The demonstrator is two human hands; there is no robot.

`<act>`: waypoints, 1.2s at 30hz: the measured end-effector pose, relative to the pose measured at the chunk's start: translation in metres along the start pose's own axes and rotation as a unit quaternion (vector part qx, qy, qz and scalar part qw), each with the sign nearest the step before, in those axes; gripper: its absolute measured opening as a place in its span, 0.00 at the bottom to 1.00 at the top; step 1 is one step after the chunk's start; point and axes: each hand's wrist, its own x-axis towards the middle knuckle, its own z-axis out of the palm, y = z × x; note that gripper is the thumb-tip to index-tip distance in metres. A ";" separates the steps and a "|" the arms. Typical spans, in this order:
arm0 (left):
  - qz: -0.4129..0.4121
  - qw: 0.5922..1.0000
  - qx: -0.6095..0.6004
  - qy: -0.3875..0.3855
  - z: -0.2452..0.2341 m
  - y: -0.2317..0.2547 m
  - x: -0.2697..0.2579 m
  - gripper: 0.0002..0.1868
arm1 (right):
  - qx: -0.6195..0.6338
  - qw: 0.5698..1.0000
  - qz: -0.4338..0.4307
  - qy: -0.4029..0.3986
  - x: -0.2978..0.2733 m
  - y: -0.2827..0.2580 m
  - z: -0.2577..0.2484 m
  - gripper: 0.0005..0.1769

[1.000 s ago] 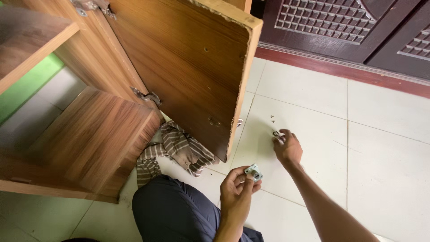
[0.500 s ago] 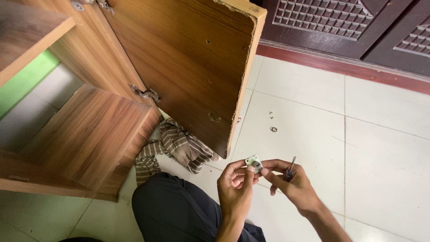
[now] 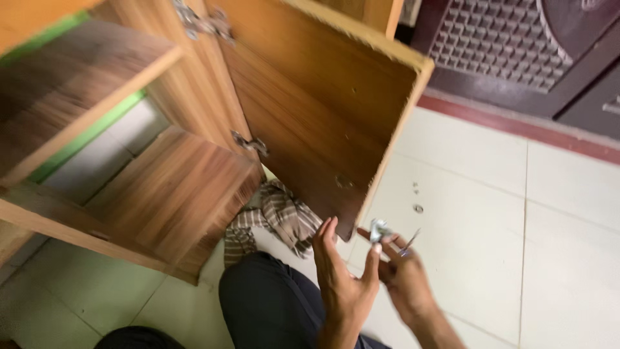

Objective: The person sits on the floor and uses a screwdriver to adjust and tighten screws on a cabinet hinge. They repeatedly reposition the hinge and turn the screwdriver to secure it to the cabinet door.

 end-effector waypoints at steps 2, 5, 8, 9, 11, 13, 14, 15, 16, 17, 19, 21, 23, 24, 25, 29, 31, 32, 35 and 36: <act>-0.009 1.000 0.006 -0.010 -0.007 -0.002 0.004 0.46 | 0.004 1.000 0.010 0.008 0.000 0.008 0.010 0.12; -0.046 0.998 -0.031 -0.043 -0.012 -0.006 0.009 0.48 | 0.013 1.000 0.008 0.015 0.014 0.025 -0.001 0.14; -0.064 0.989 -0.085 -0.105 -0.010 -0.014 0.022 0.47 | 0.045 0.998 -0.015 0.045 0.053 0.038 -0.022 0.13; -0.042 0.987 -0.102 -0.115 -0.011 -0.018 0.027 0.46 | 0.035 0.998 -0.039 0.047 0.067 0.040 -0.027 0.13; 0.002 0.984 -0.117 -0.132 -0.015 -0.028 0.040 0.46 | 0.009 0.995 -0.084 0.044 0.088 0.041 -0.031 0.14; 0.046 0.982 -0.107 -0.149 -0.026 -0.040 0.047 0.46 | -0.012 0.992 -0.121 0.028 0.100 0.042 -0.026 0.14; 0.037 0.980 -0.122 -0.151 -0.036 -0.048 0.048 0.41 | -0.023 0.993 -0.104 0.052 0.104 0.041 -0.020 0.13; 0.031 0.978 -0.139 -0.154 -0.045 -0.055 0.050 0.35 | -0.033 0.992 -0.088 0.078 0.106 0.034 -0.017 0.12; 0.025 0.975 -0.155 -0.157 -0.053 -0.061 0.053 0.30 | -0.044 0.991 -0.073 0.103 0.109 0.026 -0.011 0.12; 0.023 0.971 -0.178 -0.159 -0.064 -0.068 0.052 0.26 | -0.046 0.990 -0.075 0.110 0.110 0.019 -0.006 0.11; 0.020 0.962 -0.222 -0.157 -0.097 -0.090 0.051 0.18 | -0.050 0.989 -0.077 0.120 0.111 0.005 0.003 0.09; -0.032 0.968 -0.212 -0.127 -0.128 -0.111 0.046 0.14 | -0.029 0.989 -0.104 0.105 0.112 -0.004 0.012 0.08; -0.084 0.977 -0.172 -0.090 -0.156 -0.133 0.041 0.12 | -0.014 0.985 -0.143 0.093 0.118 0.001 0.025 0.07; -0.111 0.982 -0.138 -0.069 -0.168 -0.145 0.040 0.12 | -0.009 0.981 -0.170 0.090 0.121 0.005 0.031 0.07; -0.140 0.983 -0.105 -0.054 -0.178 -0.155 0.033 0.12 | -0.006 0.976 -0.198 0.093 0.116 0.014 0.032 0.07; -0.226 0.958 -0.173 0.017 -0.199 -0.177 0.027 0.16 | -0.025 0.962 -0.270 0.017 0.087 0.052 0.080 0.15; -0.214 0.939 -0.262 0.064 -0.194 -0.174 0.035 0.18 | -0.138 0.983 -0.123 0.011 0.065 0.064 0.122 0.13; -0.205 0.934 -0.287 0.059 -0.189 -0.171 0.038 0.19 | -0.128 0.983 -0.122 -0.042 0.057 0.067 0.145 0.16; -0.226 0.919 -0.321 0.041 -0.191 -0.167 0.054 0.22 | -0.142 0.979 -0.079 -0.123 0.040 0.075 0.217 0.13; -0.255 0.916 -0.308 0.031 -0.190 -0.169 0.062 0.23 | -0.157 0.975 -0.088 -0.132 0.042 0.075 0.237 0.13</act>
